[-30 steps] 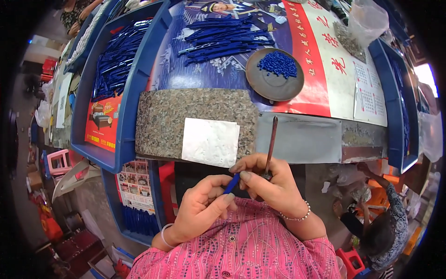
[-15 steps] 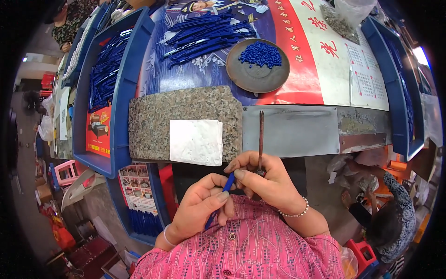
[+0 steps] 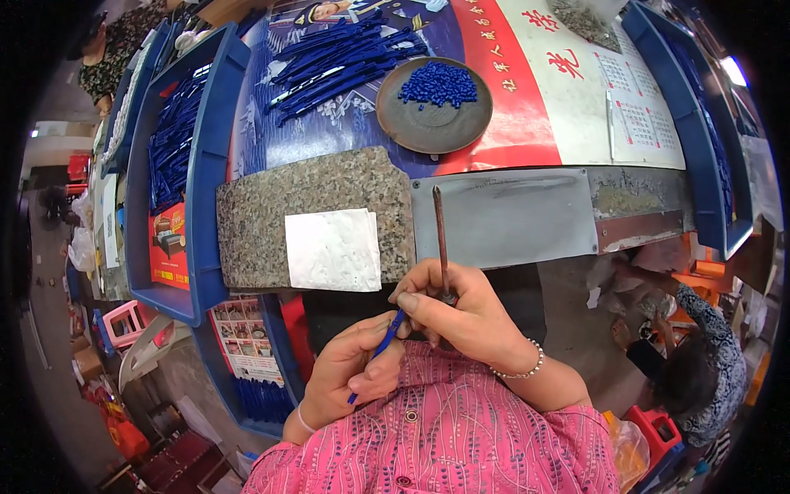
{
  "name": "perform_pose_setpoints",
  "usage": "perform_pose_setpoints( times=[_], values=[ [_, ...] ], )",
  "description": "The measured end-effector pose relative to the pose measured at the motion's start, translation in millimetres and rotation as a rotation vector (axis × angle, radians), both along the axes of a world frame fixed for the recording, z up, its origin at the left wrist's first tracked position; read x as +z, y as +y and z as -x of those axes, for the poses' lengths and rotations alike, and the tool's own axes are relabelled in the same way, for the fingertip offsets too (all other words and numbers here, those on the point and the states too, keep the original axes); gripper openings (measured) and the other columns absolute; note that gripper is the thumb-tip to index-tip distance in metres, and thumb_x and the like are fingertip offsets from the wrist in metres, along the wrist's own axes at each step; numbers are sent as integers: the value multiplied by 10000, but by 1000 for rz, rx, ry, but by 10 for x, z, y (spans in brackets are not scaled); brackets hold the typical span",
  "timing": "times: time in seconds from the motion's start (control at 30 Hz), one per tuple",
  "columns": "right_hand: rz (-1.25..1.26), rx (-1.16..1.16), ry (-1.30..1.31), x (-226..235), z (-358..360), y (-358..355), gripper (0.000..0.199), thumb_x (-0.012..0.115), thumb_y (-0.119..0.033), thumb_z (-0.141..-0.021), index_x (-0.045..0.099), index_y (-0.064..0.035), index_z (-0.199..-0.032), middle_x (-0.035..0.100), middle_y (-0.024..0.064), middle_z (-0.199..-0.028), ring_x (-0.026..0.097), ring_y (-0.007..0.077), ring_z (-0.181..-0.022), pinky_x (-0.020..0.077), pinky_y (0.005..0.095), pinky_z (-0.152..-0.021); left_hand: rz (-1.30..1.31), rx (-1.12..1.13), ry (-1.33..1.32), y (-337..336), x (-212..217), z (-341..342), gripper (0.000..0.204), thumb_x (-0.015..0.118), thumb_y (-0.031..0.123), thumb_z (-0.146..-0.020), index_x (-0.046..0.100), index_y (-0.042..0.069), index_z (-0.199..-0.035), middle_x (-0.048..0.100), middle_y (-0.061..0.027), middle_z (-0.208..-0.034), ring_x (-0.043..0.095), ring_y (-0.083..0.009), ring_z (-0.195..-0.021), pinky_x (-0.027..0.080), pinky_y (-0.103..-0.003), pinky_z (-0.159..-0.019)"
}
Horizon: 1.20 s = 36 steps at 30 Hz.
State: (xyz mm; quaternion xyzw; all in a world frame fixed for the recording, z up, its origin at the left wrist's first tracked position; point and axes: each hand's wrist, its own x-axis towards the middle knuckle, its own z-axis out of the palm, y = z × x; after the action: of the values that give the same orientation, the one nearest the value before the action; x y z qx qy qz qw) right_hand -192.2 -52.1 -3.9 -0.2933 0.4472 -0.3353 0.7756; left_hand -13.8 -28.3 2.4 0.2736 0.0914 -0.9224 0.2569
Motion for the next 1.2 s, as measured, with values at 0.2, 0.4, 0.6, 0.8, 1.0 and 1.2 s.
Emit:
perform_pose_setpoints(
  times=[0.2, 0.4, 0.6, 0.8, 1.0, 1.2],
  values=[
    [0, -23, -28, -42, 8, 25, 143, 568, -118, -845, 554, 13, -900, 591, 61, -671, 470, 53, -502, 351, 172, -449, 12, 5, 25, 4, -14, 25, 178, 387, 180, -954, 453, 26, -1014, 440, -7, -560, 332, -53, -343, 257, -201, -332],
    [2, 2, 5, -15, 27, 9, 135, 569, -120, -846, 558, 8, -887, 587, 44, -682, 475, 50, -509, 360, 173, -455, 43, -7, -26, 0, 10, 54, 155, 413, 170, -944, 458, 33, -1000, 438, -8, -565, 333, -51, -357, 264, -194, -347],
    [38, 4, 22, -48, 48, 39, 121, 570, -124, -847, 560, -4, -861, 579, 30, -698, 505, 44, -544, 381, 165, -468, 271, -48, -254, 58, 43, 107, 171, 433, 168, -928, 466, 24, -1014, 493, -47, -602, 373, -76, -399, 305, -193, -388],
    [50, -18, 20, -102, 61, 76, 135, 621, -128, -823, 550, -13, -827, 576, 25, -707, 513, 44, -543, 389, 165, -467, 405, -74, -416, 115, 53, 139, 125, 428, 97, -920, 457, 14, -1010, 582, -94, -713, 484, -91, -487, 374, -193, -433],
    [43, -2, 1, -82, 46, 78, 167, 658, -135, -804, 541, -16, -804, 563, 21, -691, 489, 42, -496, 376, 169, -440, 514, -119, -513, 137, 110, 128, 86, 418, 66, -923, 424, 10, -987, 597, -92, -748, 540, -88, -536, 424, -193, -466],
    [13, -15, -92, -92, 17, 146, 172, 634, -155, -844, 530, -22, -813, 518, -9, -633, 459, 32, -488, 353, 170, -443, 546, -97, -451, 243, 90, 91, 104, 407, 79, -935, 413, 3, -1006, 554, -48, -759, 501, -51, -562, 406, -174, -507]
  ],
)
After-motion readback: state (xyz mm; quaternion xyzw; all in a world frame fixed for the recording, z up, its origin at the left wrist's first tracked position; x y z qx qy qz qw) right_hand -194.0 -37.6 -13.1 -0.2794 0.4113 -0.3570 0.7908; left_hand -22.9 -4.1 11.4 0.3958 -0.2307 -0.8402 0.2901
